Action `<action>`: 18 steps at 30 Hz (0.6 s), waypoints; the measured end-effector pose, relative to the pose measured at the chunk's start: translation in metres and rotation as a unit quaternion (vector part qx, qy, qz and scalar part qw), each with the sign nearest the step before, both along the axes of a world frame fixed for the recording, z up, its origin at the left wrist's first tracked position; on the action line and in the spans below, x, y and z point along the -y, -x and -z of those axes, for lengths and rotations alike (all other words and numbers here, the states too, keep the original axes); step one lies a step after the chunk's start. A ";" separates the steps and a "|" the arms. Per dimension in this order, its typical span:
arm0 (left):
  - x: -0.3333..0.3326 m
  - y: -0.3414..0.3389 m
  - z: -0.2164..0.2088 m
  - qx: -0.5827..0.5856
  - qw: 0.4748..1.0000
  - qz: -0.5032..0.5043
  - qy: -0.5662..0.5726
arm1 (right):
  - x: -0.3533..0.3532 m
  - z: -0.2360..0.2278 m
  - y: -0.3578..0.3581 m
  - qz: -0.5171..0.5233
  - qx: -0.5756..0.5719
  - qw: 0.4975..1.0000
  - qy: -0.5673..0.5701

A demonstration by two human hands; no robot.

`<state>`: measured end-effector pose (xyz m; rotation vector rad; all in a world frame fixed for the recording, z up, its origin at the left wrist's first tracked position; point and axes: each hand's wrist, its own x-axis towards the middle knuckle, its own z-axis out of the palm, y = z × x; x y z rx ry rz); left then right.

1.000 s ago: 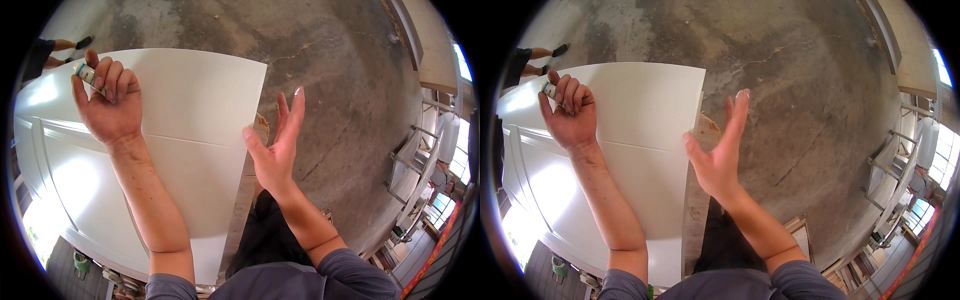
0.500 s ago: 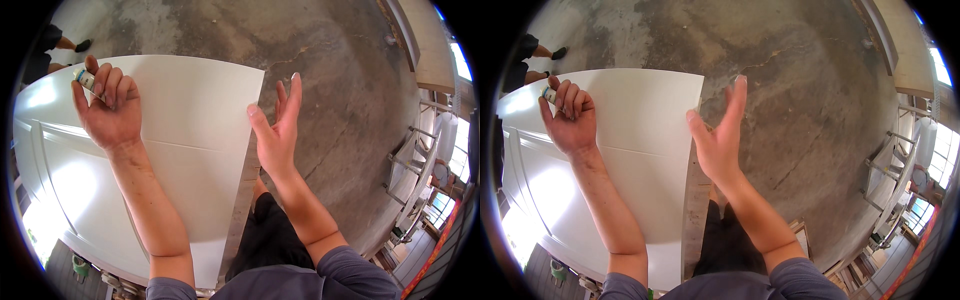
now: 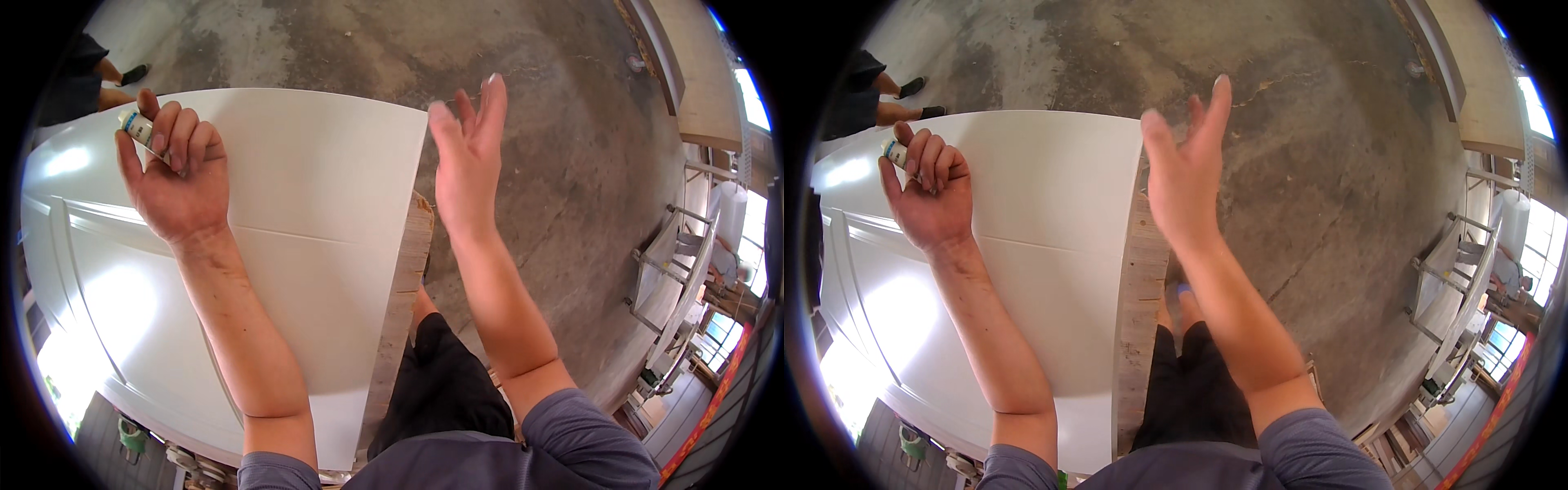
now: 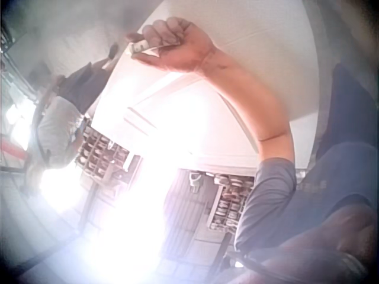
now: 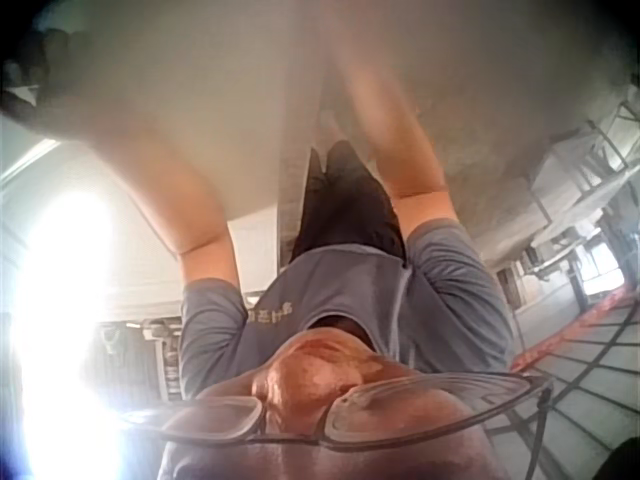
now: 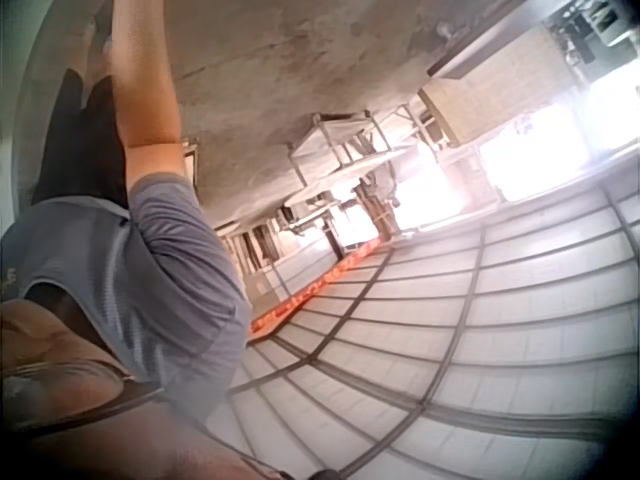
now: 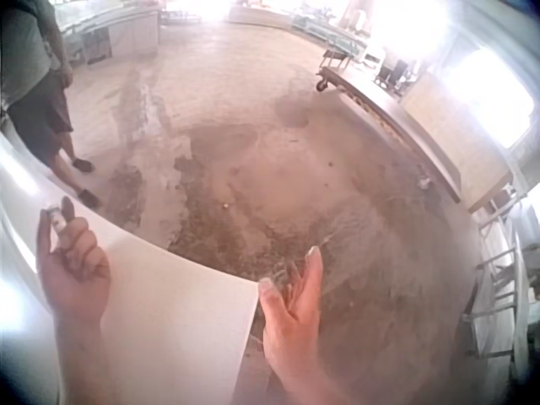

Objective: The person applies filler from a tube onto the corner of a white door and smooths it with their finger.

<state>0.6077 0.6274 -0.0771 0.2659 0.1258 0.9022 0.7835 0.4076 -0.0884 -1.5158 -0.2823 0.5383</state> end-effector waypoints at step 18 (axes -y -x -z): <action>-0.002 0.002 0.001 0.000 1.000 0.004 -0.003 | 0.021 0.005 0.056 -0.070 -0.010 0.997 -0.007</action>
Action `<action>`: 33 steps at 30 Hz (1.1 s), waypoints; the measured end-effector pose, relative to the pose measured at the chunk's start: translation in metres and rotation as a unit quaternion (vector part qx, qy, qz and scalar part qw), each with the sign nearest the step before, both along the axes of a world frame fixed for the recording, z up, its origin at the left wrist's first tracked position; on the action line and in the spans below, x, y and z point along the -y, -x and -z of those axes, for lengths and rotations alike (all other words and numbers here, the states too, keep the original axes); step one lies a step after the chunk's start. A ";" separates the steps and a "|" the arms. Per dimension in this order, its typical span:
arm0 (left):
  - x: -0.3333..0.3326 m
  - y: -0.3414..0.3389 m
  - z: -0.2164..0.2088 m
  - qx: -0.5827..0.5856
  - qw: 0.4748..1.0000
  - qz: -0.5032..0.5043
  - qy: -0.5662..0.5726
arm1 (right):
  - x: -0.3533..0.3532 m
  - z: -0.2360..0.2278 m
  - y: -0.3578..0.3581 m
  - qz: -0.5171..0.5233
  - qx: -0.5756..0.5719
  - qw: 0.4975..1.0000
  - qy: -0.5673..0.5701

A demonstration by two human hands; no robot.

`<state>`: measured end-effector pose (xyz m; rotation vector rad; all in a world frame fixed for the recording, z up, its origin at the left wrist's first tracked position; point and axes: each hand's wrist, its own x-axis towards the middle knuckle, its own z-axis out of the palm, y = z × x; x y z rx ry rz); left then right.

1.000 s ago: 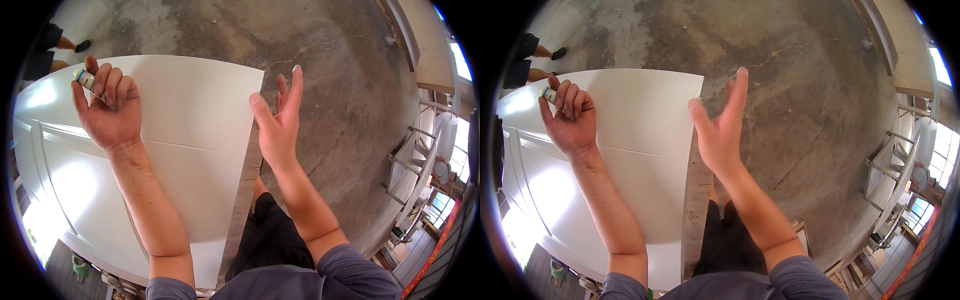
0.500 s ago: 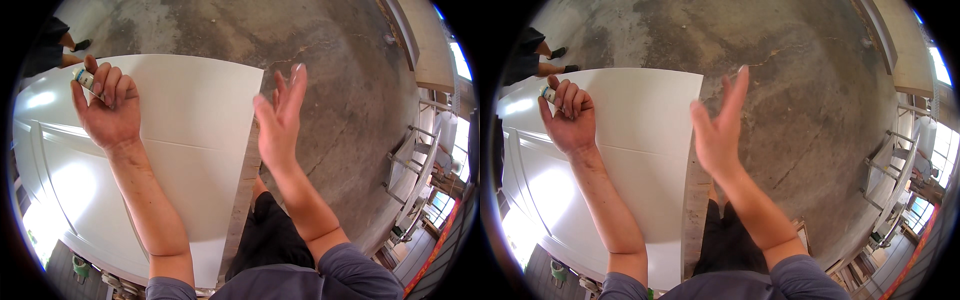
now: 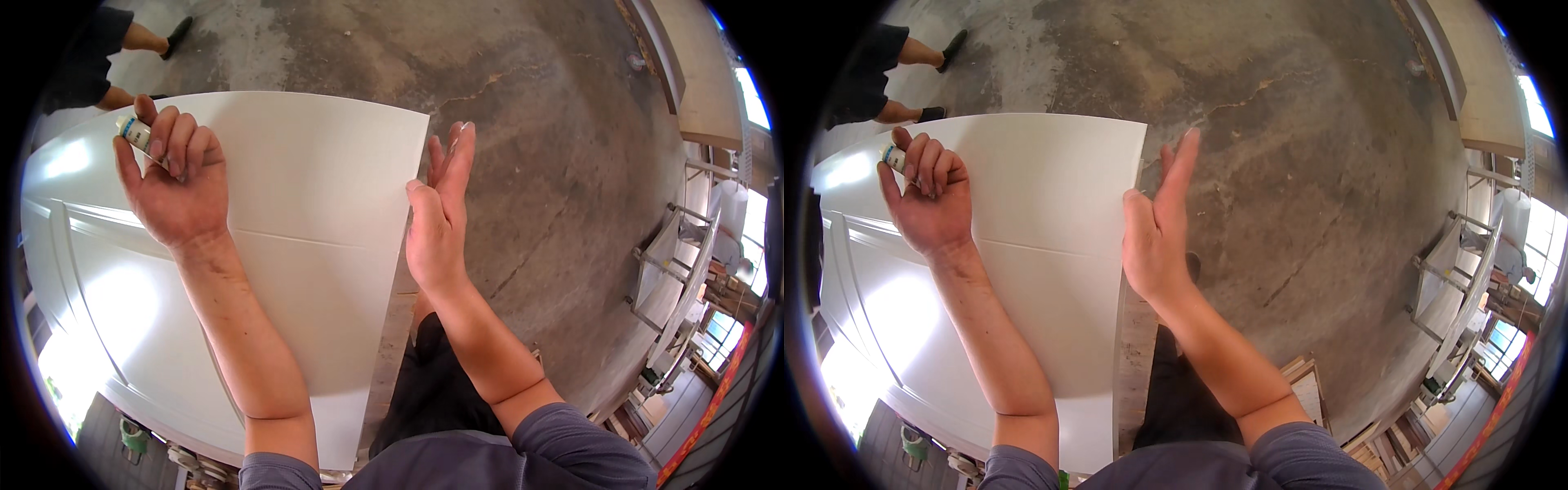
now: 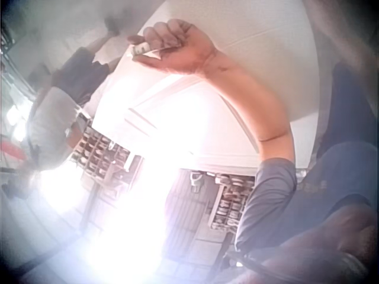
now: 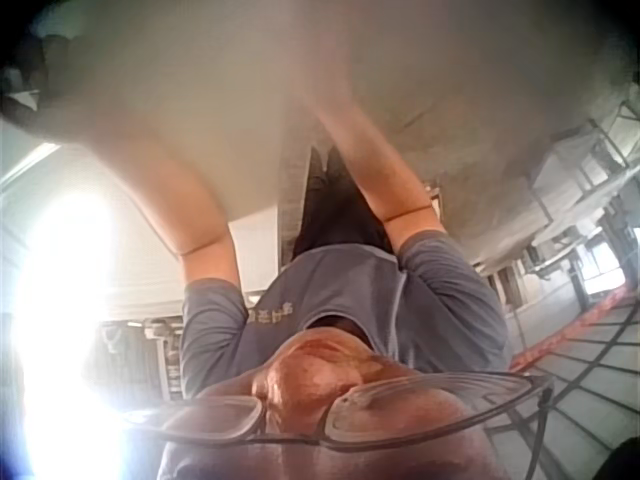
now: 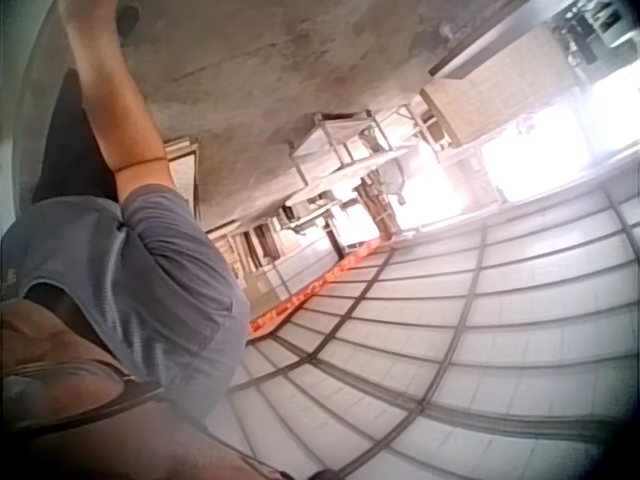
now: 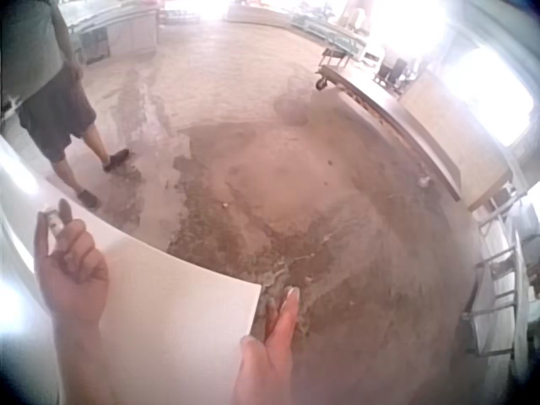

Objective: The person applies filler from a tube onto the corner of a white door and smooths it with their finger.

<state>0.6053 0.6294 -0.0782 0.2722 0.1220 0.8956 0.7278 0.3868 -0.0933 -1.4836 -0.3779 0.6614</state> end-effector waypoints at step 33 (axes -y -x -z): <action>0.005 -0.003 -0.002 -0.003 1.000 -0.012 0.013 | 0.036 -0.043 0.040 -0.178 0.400 0.888 0.140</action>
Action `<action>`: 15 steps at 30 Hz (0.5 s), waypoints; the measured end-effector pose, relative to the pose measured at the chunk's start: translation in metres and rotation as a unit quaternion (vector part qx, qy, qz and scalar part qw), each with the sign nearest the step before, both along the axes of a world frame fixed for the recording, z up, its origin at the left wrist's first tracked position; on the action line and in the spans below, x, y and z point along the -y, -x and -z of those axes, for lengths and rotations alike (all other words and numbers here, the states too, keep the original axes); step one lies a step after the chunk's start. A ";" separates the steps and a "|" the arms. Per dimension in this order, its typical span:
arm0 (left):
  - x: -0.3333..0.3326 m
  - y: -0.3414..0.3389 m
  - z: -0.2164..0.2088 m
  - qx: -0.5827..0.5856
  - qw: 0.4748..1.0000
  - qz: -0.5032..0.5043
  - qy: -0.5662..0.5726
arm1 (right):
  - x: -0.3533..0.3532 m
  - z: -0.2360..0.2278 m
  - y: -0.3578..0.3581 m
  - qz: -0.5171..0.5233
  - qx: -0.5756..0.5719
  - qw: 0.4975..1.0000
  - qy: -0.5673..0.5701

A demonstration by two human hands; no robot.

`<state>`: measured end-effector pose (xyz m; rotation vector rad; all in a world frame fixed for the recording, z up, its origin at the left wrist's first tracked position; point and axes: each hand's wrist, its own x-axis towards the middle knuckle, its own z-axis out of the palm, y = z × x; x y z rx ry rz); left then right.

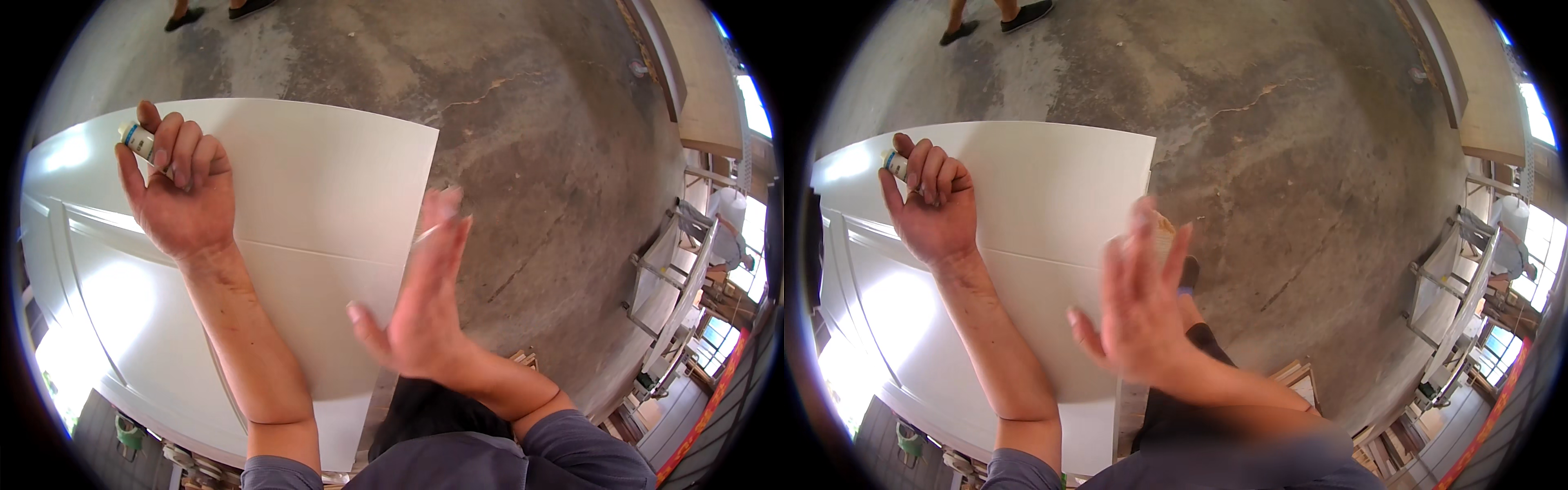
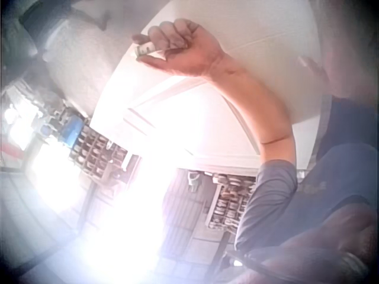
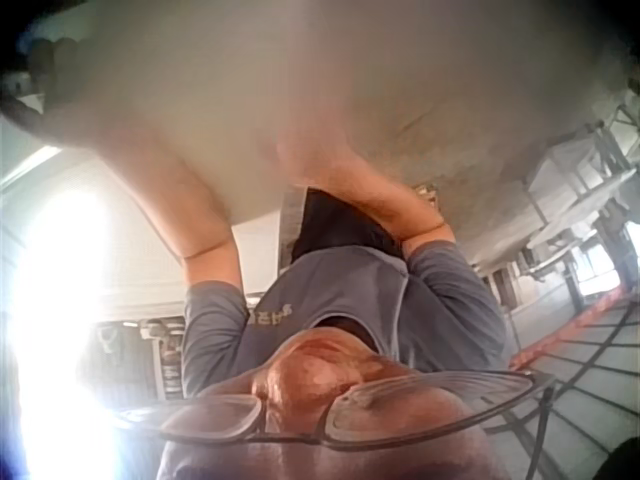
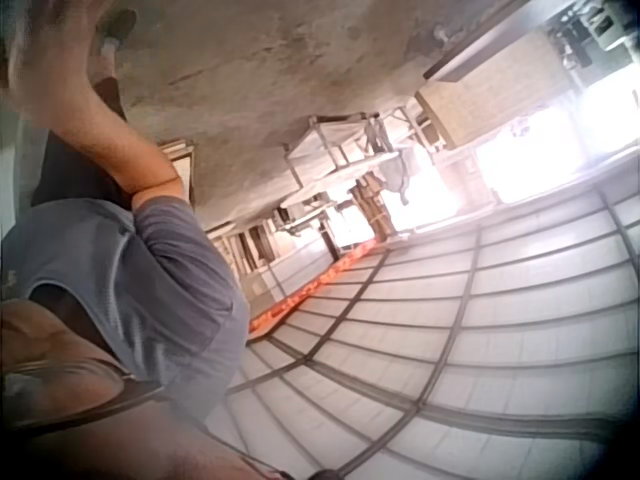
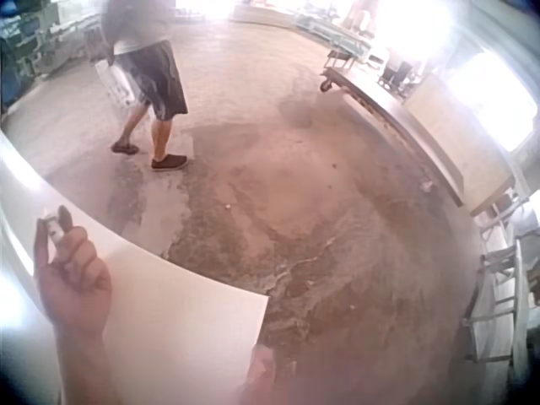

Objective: The person applies filler from a tube onto the corner of a white door and smooths it with their finger.

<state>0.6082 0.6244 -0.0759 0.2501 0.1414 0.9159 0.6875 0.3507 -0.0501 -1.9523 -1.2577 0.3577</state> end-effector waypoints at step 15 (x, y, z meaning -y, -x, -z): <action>0.001 -0.002 -0.003 -0.014 1.000 -0.007 0.023 | -0.043 -0.028 -0.013 0.006 0.053 0.987 0.150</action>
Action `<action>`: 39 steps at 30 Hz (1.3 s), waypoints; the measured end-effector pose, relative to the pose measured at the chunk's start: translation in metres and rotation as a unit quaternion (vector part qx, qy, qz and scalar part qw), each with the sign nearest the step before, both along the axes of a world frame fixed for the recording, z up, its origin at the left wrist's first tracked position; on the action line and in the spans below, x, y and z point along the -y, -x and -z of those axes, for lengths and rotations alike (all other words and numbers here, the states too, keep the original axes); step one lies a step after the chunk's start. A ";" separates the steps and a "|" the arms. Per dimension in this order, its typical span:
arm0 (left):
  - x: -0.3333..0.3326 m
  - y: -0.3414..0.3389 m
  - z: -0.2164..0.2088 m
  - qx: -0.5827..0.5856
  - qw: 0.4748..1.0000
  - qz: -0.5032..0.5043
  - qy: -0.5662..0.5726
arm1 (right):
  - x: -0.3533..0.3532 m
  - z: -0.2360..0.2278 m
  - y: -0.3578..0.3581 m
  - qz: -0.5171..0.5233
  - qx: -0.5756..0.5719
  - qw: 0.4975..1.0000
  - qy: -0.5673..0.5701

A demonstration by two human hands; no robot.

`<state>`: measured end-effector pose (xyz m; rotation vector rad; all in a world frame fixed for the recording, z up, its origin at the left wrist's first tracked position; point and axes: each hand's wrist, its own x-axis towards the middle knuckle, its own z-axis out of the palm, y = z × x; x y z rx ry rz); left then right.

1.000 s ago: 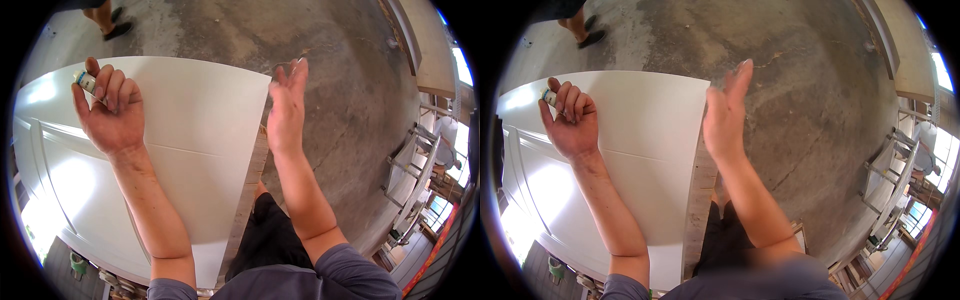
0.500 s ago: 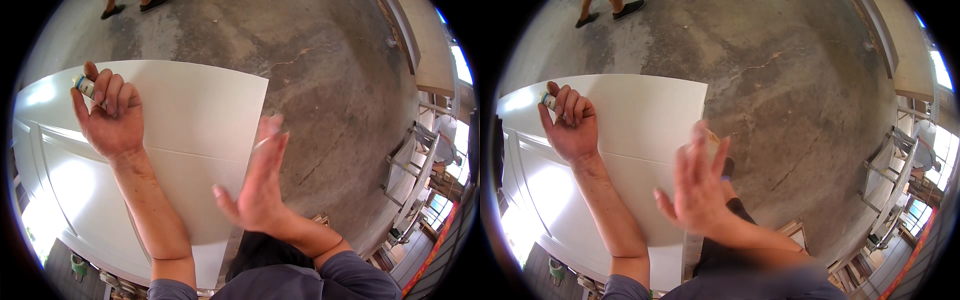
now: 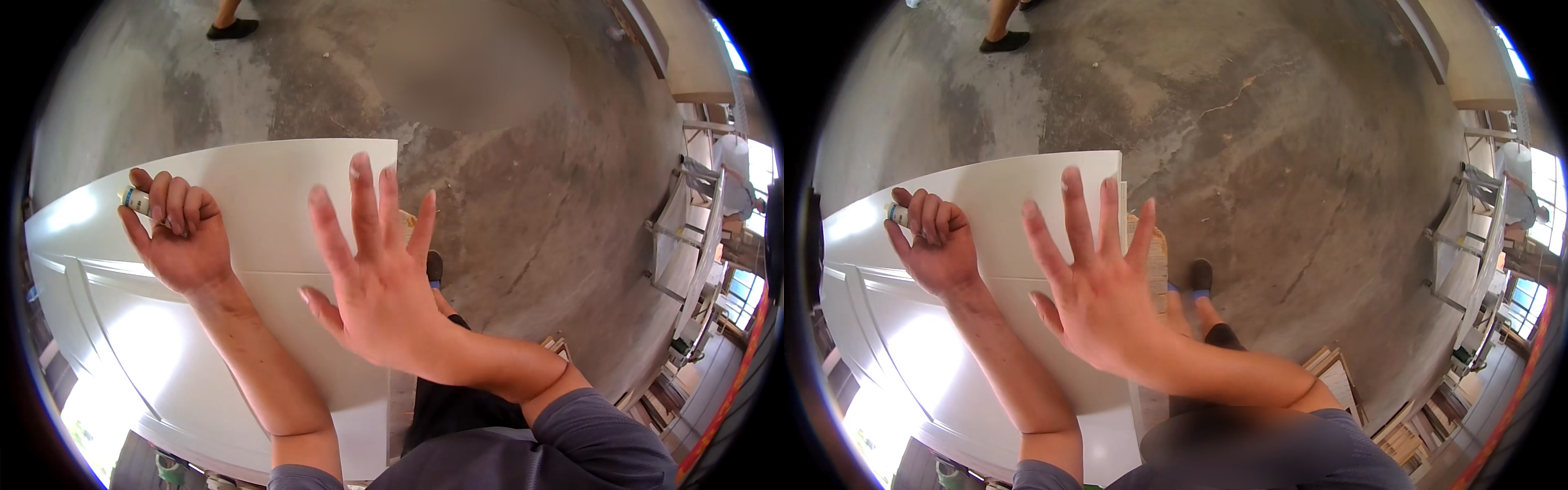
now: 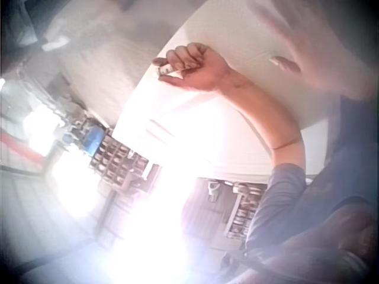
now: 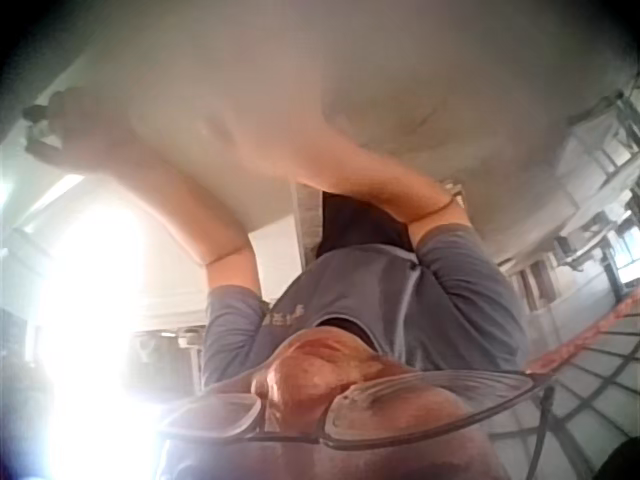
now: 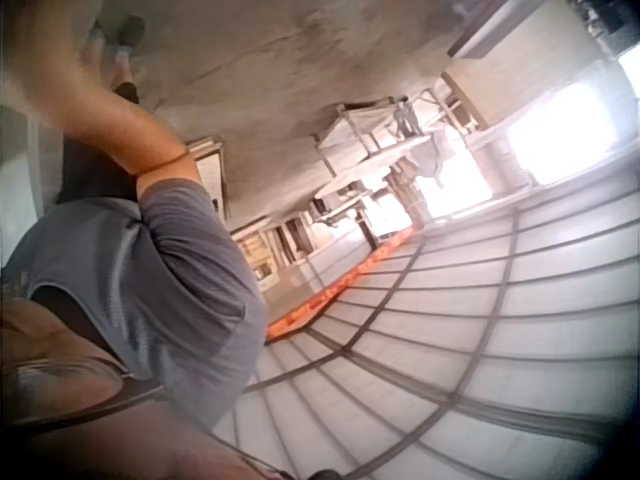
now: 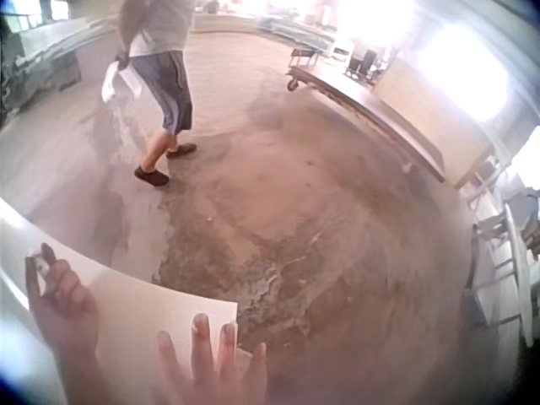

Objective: The person applies filler from a tube onto the corner of a white door and smooths it with their finger.

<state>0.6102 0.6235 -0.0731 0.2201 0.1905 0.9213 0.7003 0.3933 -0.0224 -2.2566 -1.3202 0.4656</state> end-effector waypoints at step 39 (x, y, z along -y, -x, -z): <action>0.003 -0.004 -0.004 0.011 1.000 -0.002 0.011 | -0.012 0.005 -0.010 0.037 -0.005 0.999 0.003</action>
